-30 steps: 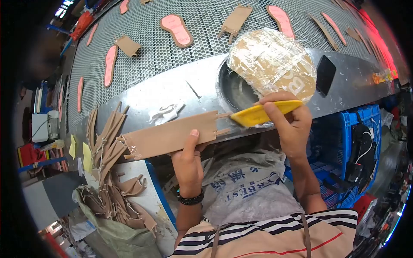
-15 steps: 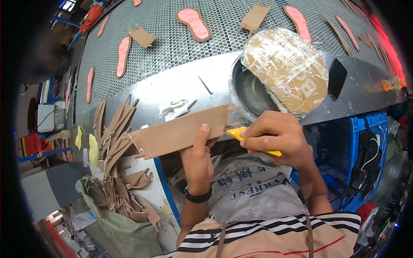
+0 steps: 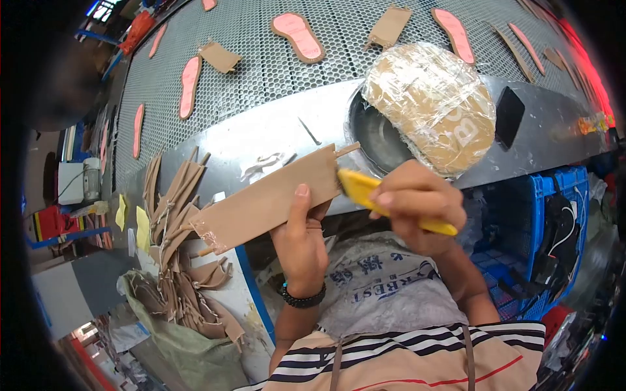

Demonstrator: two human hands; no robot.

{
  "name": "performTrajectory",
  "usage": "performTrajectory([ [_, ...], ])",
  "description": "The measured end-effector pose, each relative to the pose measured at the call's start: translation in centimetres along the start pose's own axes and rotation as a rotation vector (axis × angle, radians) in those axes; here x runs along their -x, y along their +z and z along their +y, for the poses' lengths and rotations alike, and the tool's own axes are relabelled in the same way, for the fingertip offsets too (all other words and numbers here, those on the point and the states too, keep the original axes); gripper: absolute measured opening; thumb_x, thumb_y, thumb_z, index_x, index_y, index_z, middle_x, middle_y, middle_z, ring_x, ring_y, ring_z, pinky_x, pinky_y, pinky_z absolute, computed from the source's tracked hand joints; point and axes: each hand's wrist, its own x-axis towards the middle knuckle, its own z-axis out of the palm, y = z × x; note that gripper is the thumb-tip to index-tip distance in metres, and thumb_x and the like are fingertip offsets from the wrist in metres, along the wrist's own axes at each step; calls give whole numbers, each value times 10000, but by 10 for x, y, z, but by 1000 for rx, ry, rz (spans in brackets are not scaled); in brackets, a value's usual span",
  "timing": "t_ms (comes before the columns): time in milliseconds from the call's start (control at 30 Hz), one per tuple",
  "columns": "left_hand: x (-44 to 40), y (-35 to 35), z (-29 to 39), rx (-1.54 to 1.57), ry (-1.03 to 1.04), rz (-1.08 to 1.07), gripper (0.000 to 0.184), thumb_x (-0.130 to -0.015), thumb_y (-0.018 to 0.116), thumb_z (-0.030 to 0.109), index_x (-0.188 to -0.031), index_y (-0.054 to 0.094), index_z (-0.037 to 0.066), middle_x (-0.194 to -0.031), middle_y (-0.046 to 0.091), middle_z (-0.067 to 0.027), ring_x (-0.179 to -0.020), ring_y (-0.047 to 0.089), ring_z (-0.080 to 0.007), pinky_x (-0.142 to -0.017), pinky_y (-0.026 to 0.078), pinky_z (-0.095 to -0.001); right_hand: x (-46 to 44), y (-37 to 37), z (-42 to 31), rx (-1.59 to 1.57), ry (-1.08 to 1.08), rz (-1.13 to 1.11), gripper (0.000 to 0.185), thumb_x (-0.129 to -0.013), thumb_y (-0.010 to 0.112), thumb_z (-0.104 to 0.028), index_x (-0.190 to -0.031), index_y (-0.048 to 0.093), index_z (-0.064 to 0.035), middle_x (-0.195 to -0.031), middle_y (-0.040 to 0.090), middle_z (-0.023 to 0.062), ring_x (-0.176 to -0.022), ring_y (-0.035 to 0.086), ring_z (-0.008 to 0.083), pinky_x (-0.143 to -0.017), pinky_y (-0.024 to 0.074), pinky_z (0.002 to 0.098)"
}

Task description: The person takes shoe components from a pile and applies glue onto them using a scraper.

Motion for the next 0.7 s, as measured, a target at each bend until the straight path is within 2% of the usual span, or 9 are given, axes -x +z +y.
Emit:
performTrajectory([
  [100,-3,-2,3,47,-37,-36,357,-984,628,88,-1316,511,30,-1273,605,-125,-1155,639,-257,-977,574,-414,-2,0,2,15,6,-111,293,-760,648,98,-1035,686,2,-823,669,119,-673,634,220,-605,507,306],
  [233,-4,-6,0,31,-58,-36,349,-988,623,94,-1312,511,29,-1285,600,-129,-1170,634,-266,-960,584,-413,2,-12,-10,113,145,-25,355,-757,650,101,-1092,689,-8,-918,661,130,-724,629,224,-634,507,322],
  [333,-2,0,3,22,-30,-65,350,-987,622,90,-1314,511,30,-1270,610,-132,-1158,642,-269,-942,592,-412,-5,4,-1,55,-42,-10,361,-762,650,107,-1098,690,-18,-914,658,136,-735,636,217,-642,512,328],
  [367,-2,0,3,10,-30,-71,344,-990,619,95,-1310,512,27,-1260,614,-133,-1150,647,-271,-945,592,-415,-8,3,1,100,8,-58,325,-809,644,98,-1105,689,-26,-931,661,141,-754,643,217,-663,515,321],
  [433,-6,-5,8,-14,-21,-88,333,-996,612,106,-1302,515,19,-1242,621,-135,-1134,656,-277,-951,591,-422,-9,-1,6,123,120,8,278,-854,633,76,-1107,688,-25,-942,661,140,-769,644,218,-673,515,316],
  [500,-13,-6,15,-69,-22,-106,309,-1011,594,136,-1282,520,7,-1197,633,-127,-1071,670,-261,-886,598,-405,-8,-3,10,136,225,95,201,-930,605,30,-1107,683,-22,-949,662,135,-791,646,215,-685,517,308],
  [633,-63,-21,44,-161,87,-174,316,-1033,578,194,-1260,517,-18,-1104,631,-101,-946,644,-167,-708,565,-325,-5,-23,0,218,288,218,150,-957,590,6,-1084,666,-16,-928,647,112,-767,610,156,-590,509,233],
  [667,-87,-29,53,-214,157,-163,305,-1045,563,262,-1195,543,-3,-1010,632,-72,-847,616,-126,-639,514,-304,-5,-23,-4,146,302,250,141,-961,581,0,-1075,662,-12,-919,637,109,-763,599,142,-568,502,220],
  [700,-115,-34,63,-251,191,-67,315,-1046,555,311,-1152,568,14,-988,635,-55,-836,617,-116,-654,520,-294,-6,-24,-8,88,322,282,133,-966,571,-7,-1067,657,-8,-910,627,106,-759,587,128,-546,495,207],
])
